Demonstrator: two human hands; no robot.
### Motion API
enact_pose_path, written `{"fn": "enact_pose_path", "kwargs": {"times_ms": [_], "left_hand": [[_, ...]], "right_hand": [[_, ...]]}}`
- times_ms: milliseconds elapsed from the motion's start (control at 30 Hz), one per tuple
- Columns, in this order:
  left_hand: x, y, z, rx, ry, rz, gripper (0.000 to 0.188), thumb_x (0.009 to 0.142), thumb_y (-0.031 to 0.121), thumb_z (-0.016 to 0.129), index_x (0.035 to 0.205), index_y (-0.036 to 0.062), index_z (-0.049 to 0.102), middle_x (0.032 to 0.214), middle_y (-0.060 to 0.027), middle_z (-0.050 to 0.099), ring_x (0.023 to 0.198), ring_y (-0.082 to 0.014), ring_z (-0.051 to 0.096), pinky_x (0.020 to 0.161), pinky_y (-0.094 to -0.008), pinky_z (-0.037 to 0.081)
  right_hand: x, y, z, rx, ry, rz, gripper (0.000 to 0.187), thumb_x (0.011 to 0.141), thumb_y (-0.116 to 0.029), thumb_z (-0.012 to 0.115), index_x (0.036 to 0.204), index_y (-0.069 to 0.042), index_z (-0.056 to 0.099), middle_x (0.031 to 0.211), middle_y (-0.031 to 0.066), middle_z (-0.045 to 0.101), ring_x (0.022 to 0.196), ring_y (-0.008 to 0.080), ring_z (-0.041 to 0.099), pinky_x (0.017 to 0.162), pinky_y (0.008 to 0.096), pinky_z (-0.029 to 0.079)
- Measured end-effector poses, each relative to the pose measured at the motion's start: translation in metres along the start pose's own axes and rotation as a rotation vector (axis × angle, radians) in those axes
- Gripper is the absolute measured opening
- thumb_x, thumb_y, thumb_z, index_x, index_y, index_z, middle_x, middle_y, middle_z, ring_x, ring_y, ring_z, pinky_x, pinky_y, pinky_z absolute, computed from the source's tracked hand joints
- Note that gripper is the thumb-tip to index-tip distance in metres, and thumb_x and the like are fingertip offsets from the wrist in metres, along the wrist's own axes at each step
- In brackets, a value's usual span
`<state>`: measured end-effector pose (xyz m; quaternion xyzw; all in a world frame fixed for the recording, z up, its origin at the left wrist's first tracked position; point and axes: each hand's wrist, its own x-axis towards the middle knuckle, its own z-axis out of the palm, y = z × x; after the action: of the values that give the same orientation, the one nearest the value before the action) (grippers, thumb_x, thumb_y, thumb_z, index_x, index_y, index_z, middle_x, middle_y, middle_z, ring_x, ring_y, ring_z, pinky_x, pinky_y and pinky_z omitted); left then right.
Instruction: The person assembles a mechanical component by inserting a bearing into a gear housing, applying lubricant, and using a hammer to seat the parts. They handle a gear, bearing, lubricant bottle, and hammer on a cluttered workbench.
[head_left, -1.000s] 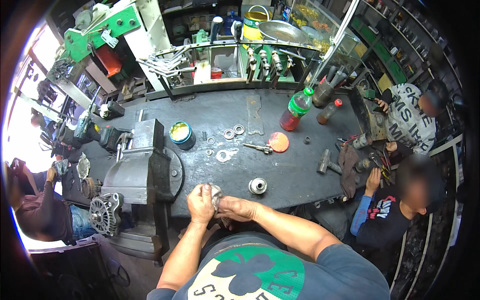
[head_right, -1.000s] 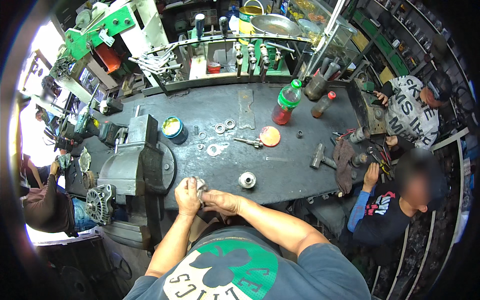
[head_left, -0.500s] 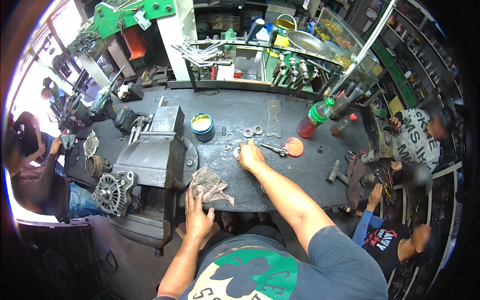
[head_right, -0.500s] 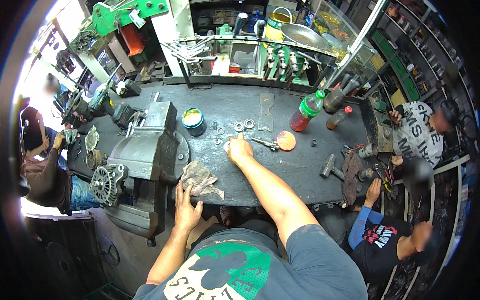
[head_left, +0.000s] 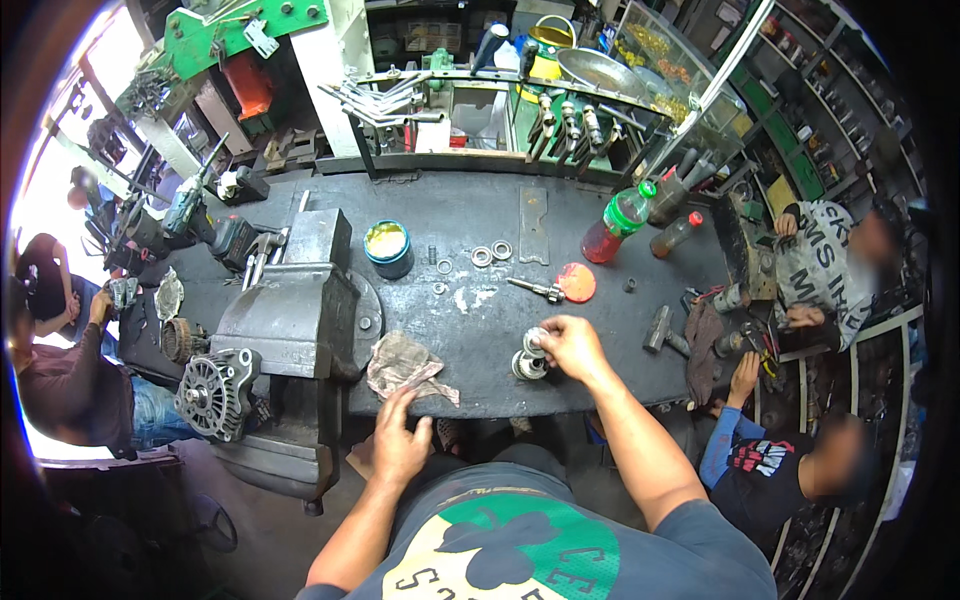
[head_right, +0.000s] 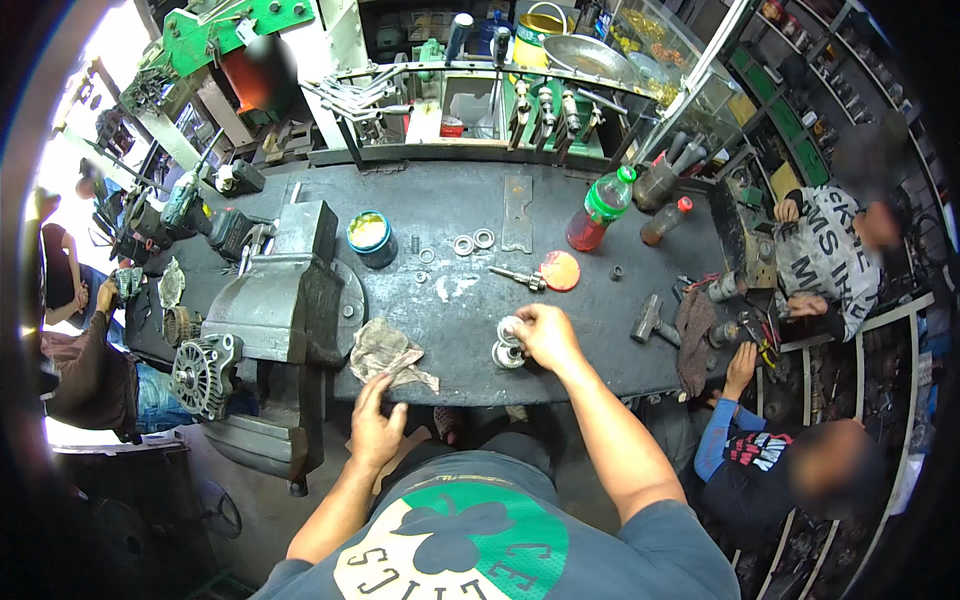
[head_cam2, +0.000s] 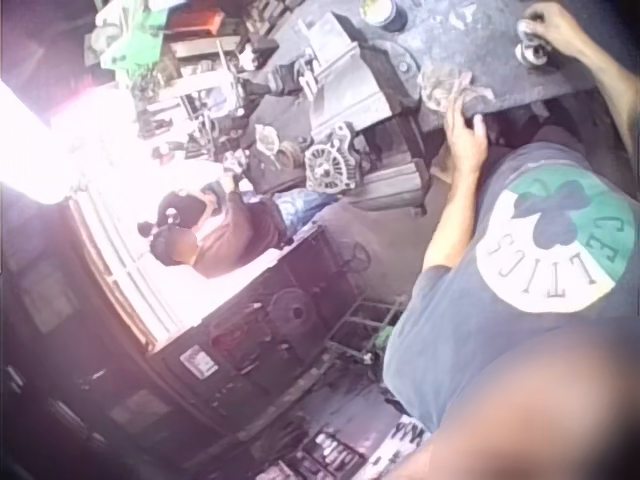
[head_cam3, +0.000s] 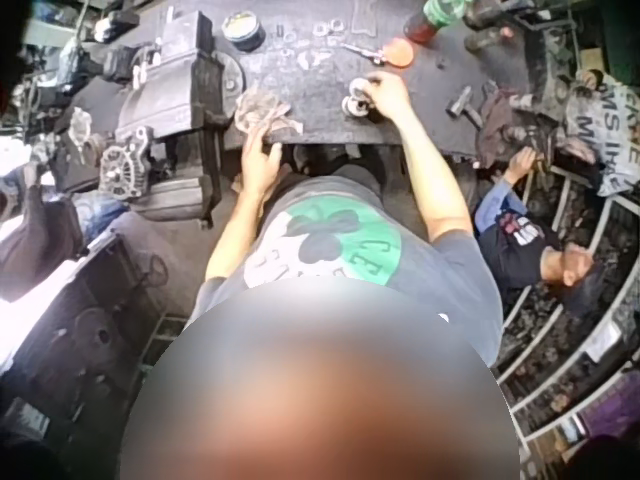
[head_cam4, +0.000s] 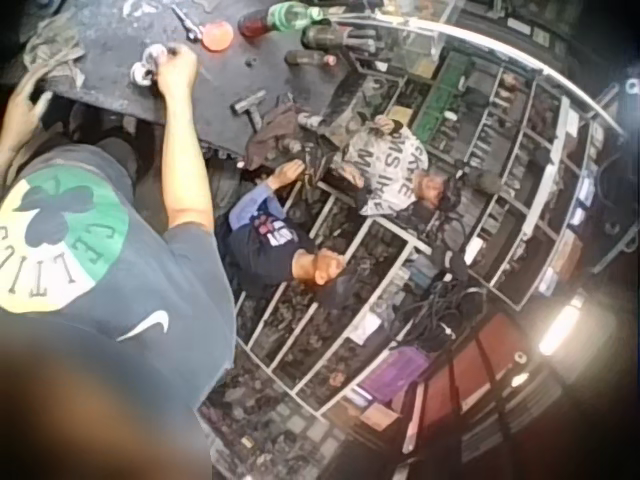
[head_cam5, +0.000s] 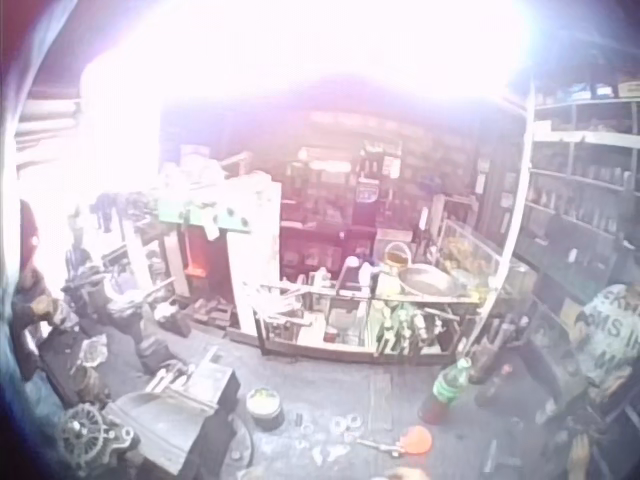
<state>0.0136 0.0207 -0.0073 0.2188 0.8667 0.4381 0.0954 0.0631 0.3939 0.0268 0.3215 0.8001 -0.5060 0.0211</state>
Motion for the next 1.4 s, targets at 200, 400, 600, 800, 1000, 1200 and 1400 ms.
{"fn": "enact_pose_path", "kwargs": {"times_ms": [200, 400, 600, 800, 1000, 1200, 1400], "left_hand": [[0.052, 0.048, 0.066, -0.081, -0.302, 0.151, 0.045, 0.097, 0.013, 0.08, 0.14, 0.0039, 0.071, 0.147, -0.0201, 0.071, 0.139, -0.0391, 0.066, 0.121, -0.0463, 0.05], [0.091, 0.066, 0.142, -0.267, -0.35, -0.011, 0.04, 0.103, 0.013, 0.077, 0.142, 0.0018, 0.072, 0.135, -0.0185, 0.077, 0.119, -0.0286, 0.077, 0.104, -0.0399, 0.06], [0.089, 0.057, 0.174, -0.421, -0.266, -0.23, 0.033, 0.107, 0.01, 0.074, 0.138, -0.0017, 0.074, 0.131, -0.0146, 0.08, 0.116, -0.0227, 0.077, 0.103, -0.0365, 0.06], [0.085, 0.055, 0.183, -0.565, -0.24, -0.387, 0.035, 0.106, 0.007, 0.076, 0.14, -0.0009, 0.074, 0.125, -0.0113, 0.081, 0.109, -0.0171, 0.075, 0.096, -0.0314, 0.061], [0.078, 0.055, 0.188, -0.739, -0.174, -0.59, 0.037, 0.104, 0.005, 0.078, 0.139, -0.0044, 0.074, 0.133, -0.0144, 0.079, 0.119, -0.0192, 0.075, 0.104, -0.0325, 0.06], [0.077, 0.072, 0.182, -0.781, -0.136, -0.658, 0.038, 0.104, 0.003, 0.077, 0.141, -0.0059, 0.072, 0.13, -0.0141, 0.079, 0.11, -0.017, 0.075, 0.096, -0.0302, 0.061], [0.07, 0.072, 0.19, -0.859, -0.061, -0.673, 0.044, 0.106, 0.003, 0.074, 0.148, -0.0058, 0.066, 0.135, -0.0152, 0.076, 0.114, -0.0187, 0.074, 0.099, -0.0315, 0.061]], "right_hand": [[-0.023, 0.074, 0.028, -0.128, 0.192, -0.071, 0.036, 0.098, -0.011, 0.085, 0.129, 0.006, 0.079, 0.097, 0.0126, 0.083, 0.063, 0.0134, 0.071, 0.06, 0.0319, 0.059], [-0.032, 0.074, 0.031, 0.134, 0.171, 0.02, 0.034, 0.099, -0.011, 0.081, 0.13, 0.005, 0.079, 0.106, 0.0197, 0.08, 0.071, 0.0192, 0.076, 0.067, 0.0364, 0.062], [-0.035, 0.083, 0.026, 0.268, 0.097, 0.133, 0.036, 0.107, -0.014, 0.076, 0.137, 0.005, 0.074, 0.1, 0.0144, 0.083, 0.07, 0.0148, 0.073, 0.063, 0.0335, 0.06], [-0.024, 0.079, 0.021, 0.218, -0.028, 0.129, 0.036, 0.11, -0.013, 0.072, 0.14, 0.007, 0.071, 0.105, 0.0134, 0.082, 0.074, 0.0122, 0.072, 0.063, 0.0294, 0.061], [-0.014, 0.081, 0.013, 0.213, -0.111, 0.09, 0.032, 0.111, -0.014, 0.071, 0.134, 0.008, 0.071, 0.102, 0.0125, 0.08, 0.073, 0.0129, 0.072, 0.063, 0.0301, 0.061], [0.006, 0.091, 0.013, 0.058, -0.154, -0.015, 0.031, 0.111, -0.018, 0.071, 0.129, 0.007, 0.073, 0.098, 0.012, 0.081, 0.071, 0.0141, 0.073, 0.063, 0.0314, 0.062], [0.016, 0.09, 0.01, 0.094, -0.224, -0.011, 0.028, 0.11, -0.02, 0.073, 0.123, 0.005, 0.075, 0.097, 0.0113, 0.081, 0.072, 0.014, 0.074, 0.062, 0.0316, 0.062]]}}
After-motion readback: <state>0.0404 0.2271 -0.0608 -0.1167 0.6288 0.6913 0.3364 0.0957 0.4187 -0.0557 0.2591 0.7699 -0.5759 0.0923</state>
